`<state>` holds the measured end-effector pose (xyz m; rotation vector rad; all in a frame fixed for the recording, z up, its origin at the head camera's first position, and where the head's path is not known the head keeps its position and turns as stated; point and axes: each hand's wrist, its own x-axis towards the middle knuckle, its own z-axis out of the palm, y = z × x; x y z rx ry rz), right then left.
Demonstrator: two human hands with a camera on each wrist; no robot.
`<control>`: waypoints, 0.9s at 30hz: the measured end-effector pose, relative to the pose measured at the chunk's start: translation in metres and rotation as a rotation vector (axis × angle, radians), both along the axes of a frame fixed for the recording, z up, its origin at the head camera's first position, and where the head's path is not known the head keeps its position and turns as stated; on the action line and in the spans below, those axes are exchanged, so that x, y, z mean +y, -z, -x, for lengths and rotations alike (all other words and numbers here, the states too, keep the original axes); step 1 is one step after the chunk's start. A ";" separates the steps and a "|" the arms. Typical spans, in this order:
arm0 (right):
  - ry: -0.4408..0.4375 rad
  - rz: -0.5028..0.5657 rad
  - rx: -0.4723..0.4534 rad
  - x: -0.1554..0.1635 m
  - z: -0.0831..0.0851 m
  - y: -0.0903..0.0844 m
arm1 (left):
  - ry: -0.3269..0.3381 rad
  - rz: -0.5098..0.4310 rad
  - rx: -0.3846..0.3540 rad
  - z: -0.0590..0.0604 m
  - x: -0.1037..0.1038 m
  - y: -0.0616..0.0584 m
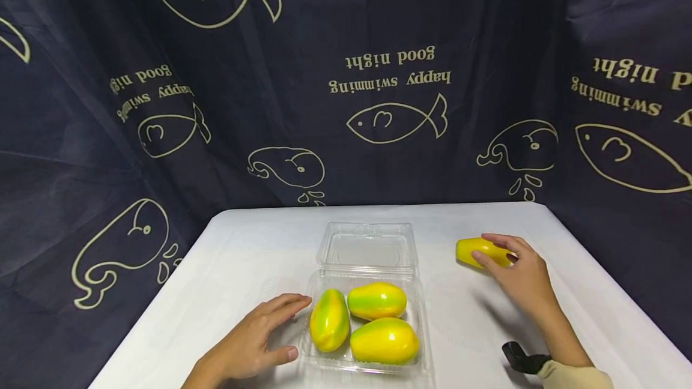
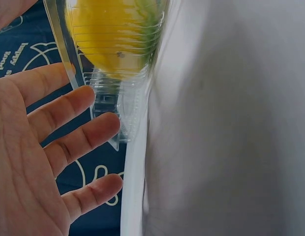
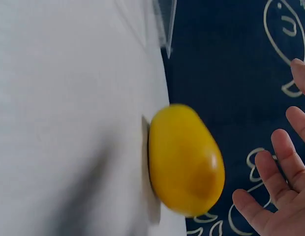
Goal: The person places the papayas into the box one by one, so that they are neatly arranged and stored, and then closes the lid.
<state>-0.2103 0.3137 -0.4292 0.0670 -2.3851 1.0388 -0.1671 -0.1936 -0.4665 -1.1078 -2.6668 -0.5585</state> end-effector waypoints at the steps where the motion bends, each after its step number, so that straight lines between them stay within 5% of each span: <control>1: 0.010 0.005 -0.010 0.004 0.001 0.000 | 0.001 -0.002 -0.003 0.000 0.001 0.000; 13: 0.068 0.125 -0.035 0.042 0.010 -0.003 | 0.007 -0.044 -0.044 0.003 0.008 0.000; 27: 0.042 0.128 -0.081 0.028 0.034 0.012 | -0.044 -0.002 -0.041 -0.002 0.002 -0.003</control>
